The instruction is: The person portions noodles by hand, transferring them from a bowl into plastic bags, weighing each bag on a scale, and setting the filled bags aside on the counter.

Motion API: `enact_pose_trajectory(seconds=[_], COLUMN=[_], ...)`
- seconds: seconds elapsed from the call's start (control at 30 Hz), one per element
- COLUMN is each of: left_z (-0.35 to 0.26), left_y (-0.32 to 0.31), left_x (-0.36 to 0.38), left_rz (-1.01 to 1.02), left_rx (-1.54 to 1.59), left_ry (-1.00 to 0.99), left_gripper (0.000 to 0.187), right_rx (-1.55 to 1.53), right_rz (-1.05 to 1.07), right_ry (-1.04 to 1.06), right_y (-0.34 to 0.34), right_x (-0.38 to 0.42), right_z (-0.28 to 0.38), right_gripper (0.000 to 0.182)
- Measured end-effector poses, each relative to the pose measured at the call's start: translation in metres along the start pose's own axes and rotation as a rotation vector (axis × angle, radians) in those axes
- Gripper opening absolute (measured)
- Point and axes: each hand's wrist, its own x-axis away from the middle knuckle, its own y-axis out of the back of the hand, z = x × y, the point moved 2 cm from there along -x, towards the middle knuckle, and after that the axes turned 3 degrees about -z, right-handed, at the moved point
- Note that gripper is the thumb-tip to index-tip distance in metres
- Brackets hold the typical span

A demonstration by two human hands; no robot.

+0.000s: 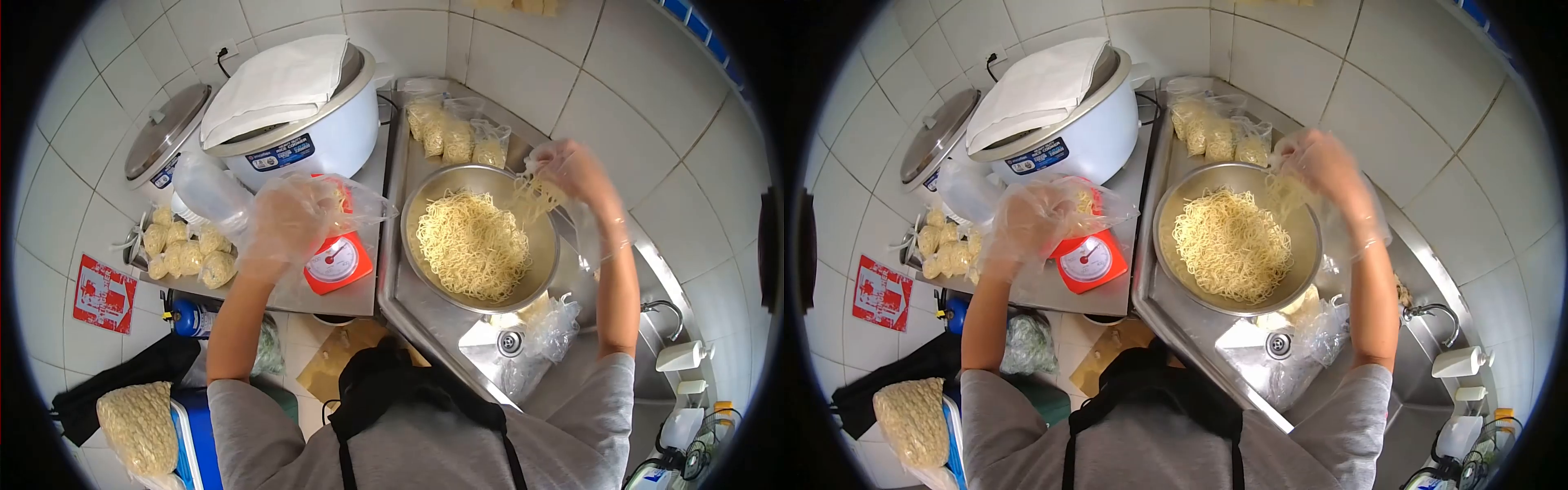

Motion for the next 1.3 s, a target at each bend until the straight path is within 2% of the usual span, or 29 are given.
enact_pose_trajectory(seconds=[0.03, 0.13, 0.2, 0.27, 0.33, 0.4, 0.43, 0.47, 0.53, 0.57, 0.63, 0.7, 0.83, 0.9, 1.0, 1.03, 1.1, 1.2, 1.27, 1.3], left_z=[0.000, 0.004, 0.009, 0.005, 0.005, 0.009, 0.009, 0.006, 0.002, 0.002, 0.004, 0.007, 0.004, 0.003, 0.007, 0.007, 0.007, 0.005, 0.005, 0.005], left_y=[0.001, 0.004, 0.001, 0.009, 0.009, 0.007, 0.010, 0.014, 0.015, 0.016, 0.013, 0.011, 0.018, 0.019, 0.013, 0.012, 0.010, 0.012, 0.014, 0.013], left_x=[0.000, 0.000, 0.001, -0.001, 0.001, 0.001, 0.000, 0.001, 0.006, 0.006, 0.005, 0.006, 0.008, 0.006, 0.005, 0.005, 0.003, 0.004, 0.000, 0.002], left_rz=[-0.006, 0.007, 0.013, 0.062, 0.110, 0.013, 0.006, 0.005, 0.016, 0.025, 0.026, -0.041, -0.010, -0.036, -0.029, -0.025, -0.047, -0.031, -0.030, -0.022], left_rx=[0.005, 0.034, 0.027, 0.090, 0.162, 0.215, 0.212, 0.266, 0.316, 0.326, 0.342, 0.244, 0.255, 0.193, 0.155, 0.157, 0.201, 0.313, 0.299, 0.287], left_ry=[-0.002, -0.018, 0.080, 0.078, 0.098, -0.058, -0.061, -0.023, 0.018, 0.028, 0.045, -0.038, 0.002, -0.016, -0.065, -0.064, -0.084, -0.066, -0.082, -0.088], left_gripper=[0.023, 0.023, 0.021, 0.020, 0.019, 0.015, 0.015, 0.014, 0.013, 0.012, 0.012, 0.011, 0.010, 0.008, 0.008, 0.008, 0.008, 0.007, 0.007, 0.007], right_rx=[-0.128, -0.237, -0.258, -0.287, -0.658, -0.744, -0.825, -0.823, -0.603, -0.625, -0.533, -0.429, -0.317, -0.328, -0.256, -0.256, -0.520, -0.591, -0.681, -0.727], right_rz=[-0.051, -0.067, -0.084, -0.115, -0.157, -0.202, -0.244, -0.244, -0.121, -0.226, -0.184, -0.145, -0.138, 0.005, -0.028, -0.026, -0.156, -0.081, -0.084, -0.193], right_ry=[-0.007, -0.026, 0.002, 0.028, 0.001, 0.006, 0.013, 0.017, 0.005, -0.005, 0.052, 0.137, 0.072, 0.164, 0.111, 0.108, 0.017, 0.020, -0.053, -0.037], right_y=[0.009, 0.036, 0.030, 0.030, 0.037, 0.049, 0.056, 0.059, 0.058, 0.060, 0.061, 0.058, 0.052, 0.044, 0.048, 0.052, 0.064, 0.045, 0.050, 0.052], right_x=[-0.002, -0.003, -0.007, -0.008, -0.008, 0.007, 0.010, 0.007, 0.001, 0.000, -0.009, -0.017, -0.024, -0.032, -0.034, -0.032, -0.027, -0.020, -0.017, -0.019], right_z=[0.000, 0.013, 0.010, 0.012, 0.018, 0.046, 0.057, 0.058, 0.061, 0.064, 0.064, 0.059, 0.054, 0.047, 0.043, 0.045, 0.049, 0.047, 0.044, 0.040], right_gripper=[0.019, 0.027, 0.026, 0.024, 0.024, 0.021, 0.019, 0.019, 0.018, 0.017, 0.018, 0.022, 0.024, 0.024, 0.027, 0.027, 0.034, 0.043, 0.045, 0.042])
